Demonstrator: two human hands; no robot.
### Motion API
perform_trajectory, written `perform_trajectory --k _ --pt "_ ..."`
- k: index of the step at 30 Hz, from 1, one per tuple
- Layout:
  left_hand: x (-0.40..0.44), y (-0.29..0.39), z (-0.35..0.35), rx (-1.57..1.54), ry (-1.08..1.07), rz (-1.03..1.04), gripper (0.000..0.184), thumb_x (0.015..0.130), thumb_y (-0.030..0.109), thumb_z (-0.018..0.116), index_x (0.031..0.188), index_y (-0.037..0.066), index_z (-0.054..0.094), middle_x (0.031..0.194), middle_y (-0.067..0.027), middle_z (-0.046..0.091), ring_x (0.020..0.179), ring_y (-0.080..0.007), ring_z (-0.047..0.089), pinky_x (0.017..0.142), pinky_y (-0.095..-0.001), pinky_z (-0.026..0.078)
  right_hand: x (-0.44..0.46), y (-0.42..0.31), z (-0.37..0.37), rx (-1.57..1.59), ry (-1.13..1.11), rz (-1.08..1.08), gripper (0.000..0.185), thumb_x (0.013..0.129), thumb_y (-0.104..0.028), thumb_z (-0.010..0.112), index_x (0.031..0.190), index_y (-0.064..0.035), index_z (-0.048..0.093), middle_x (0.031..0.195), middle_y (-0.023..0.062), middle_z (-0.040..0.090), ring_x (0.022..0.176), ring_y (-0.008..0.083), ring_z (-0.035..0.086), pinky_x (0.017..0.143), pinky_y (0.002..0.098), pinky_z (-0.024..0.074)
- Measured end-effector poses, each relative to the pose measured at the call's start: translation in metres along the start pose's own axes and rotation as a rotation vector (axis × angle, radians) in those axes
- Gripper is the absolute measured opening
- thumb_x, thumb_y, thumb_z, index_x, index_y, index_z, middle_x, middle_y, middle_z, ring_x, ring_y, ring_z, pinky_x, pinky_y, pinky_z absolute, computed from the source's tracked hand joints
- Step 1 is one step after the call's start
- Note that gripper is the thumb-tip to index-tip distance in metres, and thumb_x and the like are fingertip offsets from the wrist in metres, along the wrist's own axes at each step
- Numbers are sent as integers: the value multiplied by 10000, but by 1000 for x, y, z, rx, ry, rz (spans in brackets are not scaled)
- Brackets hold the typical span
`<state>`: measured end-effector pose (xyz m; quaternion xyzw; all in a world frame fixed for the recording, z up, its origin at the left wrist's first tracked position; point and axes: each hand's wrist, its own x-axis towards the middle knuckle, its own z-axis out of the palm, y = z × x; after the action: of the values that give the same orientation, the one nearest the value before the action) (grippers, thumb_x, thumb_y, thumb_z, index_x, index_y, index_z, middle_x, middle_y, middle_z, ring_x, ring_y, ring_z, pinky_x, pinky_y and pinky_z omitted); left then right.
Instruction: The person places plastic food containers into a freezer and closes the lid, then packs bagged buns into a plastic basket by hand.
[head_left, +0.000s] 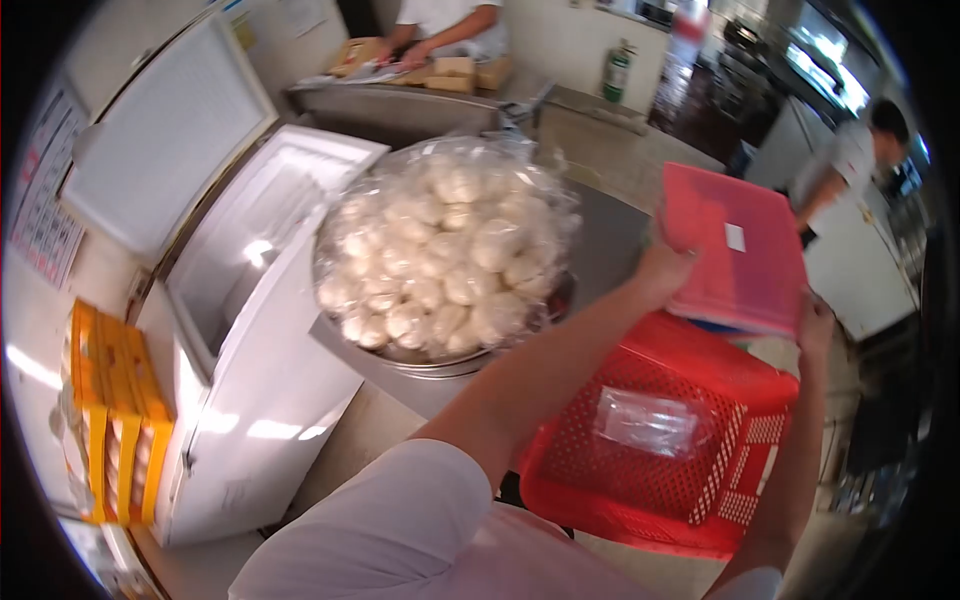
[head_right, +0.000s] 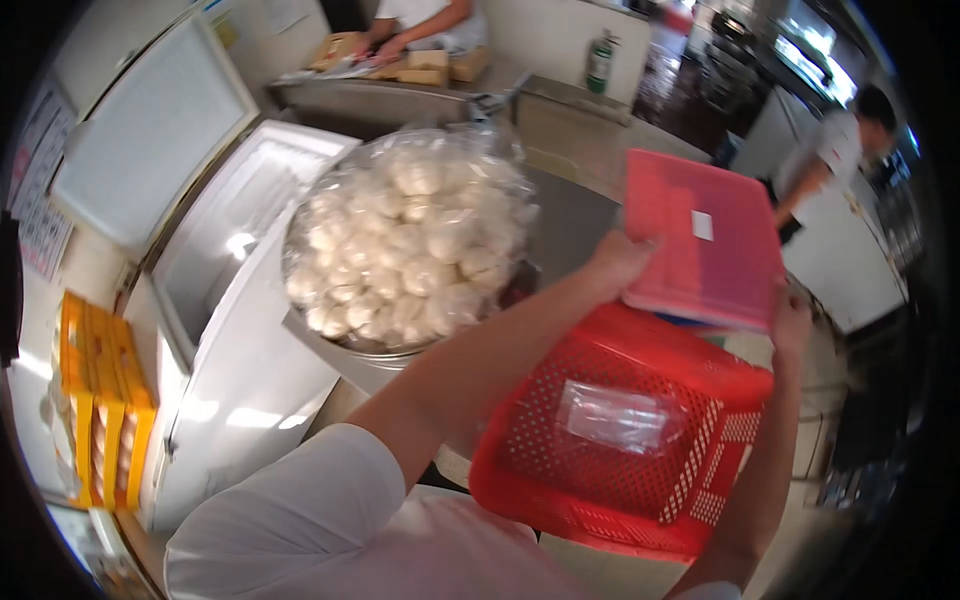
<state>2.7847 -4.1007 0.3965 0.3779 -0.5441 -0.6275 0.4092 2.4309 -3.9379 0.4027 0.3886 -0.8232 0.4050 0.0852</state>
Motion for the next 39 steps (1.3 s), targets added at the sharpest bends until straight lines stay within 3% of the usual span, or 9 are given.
perform_trajectory --k 7,13,17,19,28,31,34,36,39 --pt "-82 84 -118 -339 11 68 407 968 238 746 1203 -89 690 1080 -130 754 899 -191 718 782 -351 578 -79 -225 -57 427 -171 195 444 1003 -517 664 831 -118 570 707 -36 525 588 67 432 508 261 357" --pt "-218 142 -311 -476 220 19 502 970 282 759 1279 -90 624 1109 -169 742 962 -215 736 811 -364 621 -160 -377 -1 722 -496 -157 280 1027 -347 672 920 -95 614 926 -19 603 901 93 527 862 263 425" --pt "-325 136 -437 -418 511 10 542 978 307 755 1288 -110 602 1156 -196 728 991 -244 744 875 -385 633 -253 -477 77 815 -790 -83 437 1015 -291 681 1353 -25 602 1281 46 644 1183 137 586 1075 308 413" --pt "-382 125 -490 -414 629 65 540 988 300 742 1295 -120 595 1173 -208 721 988 -253 745 885 -396 636 -307 -551 102 905 -1264 -156 591 1007 -259 687 1497 6 489 1399 88 608 1268 178 581 1120 346 417" --pt "-568 72 -695 -414 1041 -36 501 1012 233 708 1321 -140 581 1151 -207 726 926 -255 756 799 -378 649 -565 -740 246 980 -1898 -52 378 987 -189 701 1296 18 637 1143 100 712 959 189 712 830 343 583" --pt "-608 55 -756 -314 1115 -47 539 979 295 749 1299 -116 608 1123 -215 740 905 -279 757 787 -380 632 -630 -781 268 958 -1962 -18 378 983 -182 704 1290 27 637 1150 117 708 983 204 710 839 360 586" --pt "-632 65 -778 550 1599 -411 689 892 387 827 1317 -98 585 1107 -221 723 926 -341 734 830 -410 598 -680 -807 284 953 -1978 37 384 982 -176 703 1290 42 630 1162 129 703 1007 216 706 845 378 588" --pt "-643 61 -795 1005 2020 -93 827 743 427 926 1268 -79 536 1144 -266 604 1100 -435 601 973 -477 498 -695 -817 291 911 -1993 -10 392 979 -174 706 1292 48 626 1172 131 702 1022 221 702 850 384 588" --pt "-643 67 -827 1091 2085 -62 781 751 373 917 1240 -84 516 1208 -293 567 1142 -465 550 973 -519 460 -703 -833 301 872 -2018 -21 397 973 -171 714 1289 52 627 1182 134 699 1034 226 700 854 386 588"
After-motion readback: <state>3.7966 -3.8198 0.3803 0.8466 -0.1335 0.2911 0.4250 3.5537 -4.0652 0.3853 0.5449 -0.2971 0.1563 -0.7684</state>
